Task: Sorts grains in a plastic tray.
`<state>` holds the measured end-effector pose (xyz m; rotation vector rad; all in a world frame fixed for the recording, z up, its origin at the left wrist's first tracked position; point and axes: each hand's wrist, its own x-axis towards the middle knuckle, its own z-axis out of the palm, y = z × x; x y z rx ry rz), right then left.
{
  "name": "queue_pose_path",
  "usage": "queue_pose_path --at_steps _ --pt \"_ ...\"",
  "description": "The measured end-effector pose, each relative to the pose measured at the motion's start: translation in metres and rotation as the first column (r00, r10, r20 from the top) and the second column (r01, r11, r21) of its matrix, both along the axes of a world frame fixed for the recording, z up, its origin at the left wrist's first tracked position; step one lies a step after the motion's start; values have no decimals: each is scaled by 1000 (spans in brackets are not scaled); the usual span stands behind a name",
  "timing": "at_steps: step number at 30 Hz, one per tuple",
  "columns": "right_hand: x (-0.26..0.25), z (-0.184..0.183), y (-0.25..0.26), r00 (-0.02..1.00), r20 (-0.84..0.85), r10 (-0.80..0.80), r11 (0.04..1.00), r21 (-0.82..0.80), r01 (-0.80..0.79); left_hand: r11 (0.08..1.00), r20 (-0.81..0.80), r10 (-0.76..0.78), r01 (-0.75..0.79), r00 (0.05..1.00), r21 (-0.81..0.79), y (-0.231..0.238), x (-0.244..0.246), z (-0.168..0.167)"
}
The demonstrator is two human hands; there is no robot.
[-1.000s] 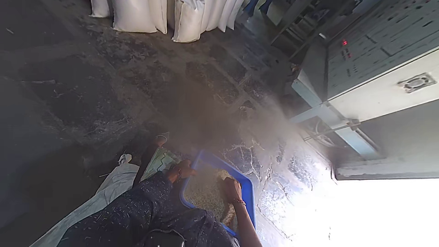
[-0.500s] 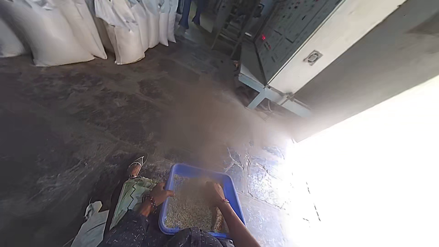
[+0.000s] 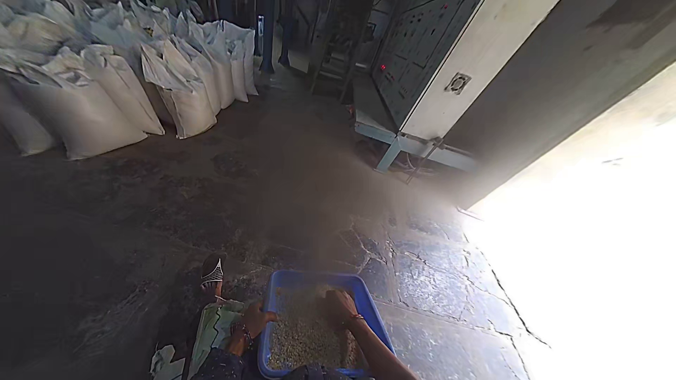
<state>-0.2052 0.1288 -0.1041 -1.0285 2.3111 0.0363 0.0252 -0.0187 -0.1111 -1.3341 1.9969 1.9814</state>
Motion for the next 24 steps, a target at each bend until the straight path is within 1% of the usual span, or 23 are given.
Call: queue_pose_path --at_steps 4,9,12,14,17,18,21,24 --pt "1 4 2 1000 2 -26 1000 4 26 1000 -3 1 -1 1000 -14 0 0 -3" --pt "5 7 5 1000 -24 -14 1000 -7 14 999 29 -15 17 999 -44 1 2 -3" --pt "9 11 9 995 -64 -77 996 -44 74 998 8 -8 8 1000 -62 7 6 5" --pt "14 17 14 978 -120 -173 979 -130 158 995 -19 11 -13 1000 -100 15 11 16" --pt "19 21 28 931 -179 -318 915 -315 252 988 -44 21 -28 999 -152 29 19 36" --pt "19 21 33 923 -183 -339 895 -365 256 987 -42 18 -25 999 -158 33 21 44" --pt "24 26 45 914 -183 -362 858 -449 250 986 -15 -12 9 1000 -164 39 24 61" --pt "25 27 53 921 -184 -344 839 -500 214 982 -37 -38 31 999 -188 41 25 62"
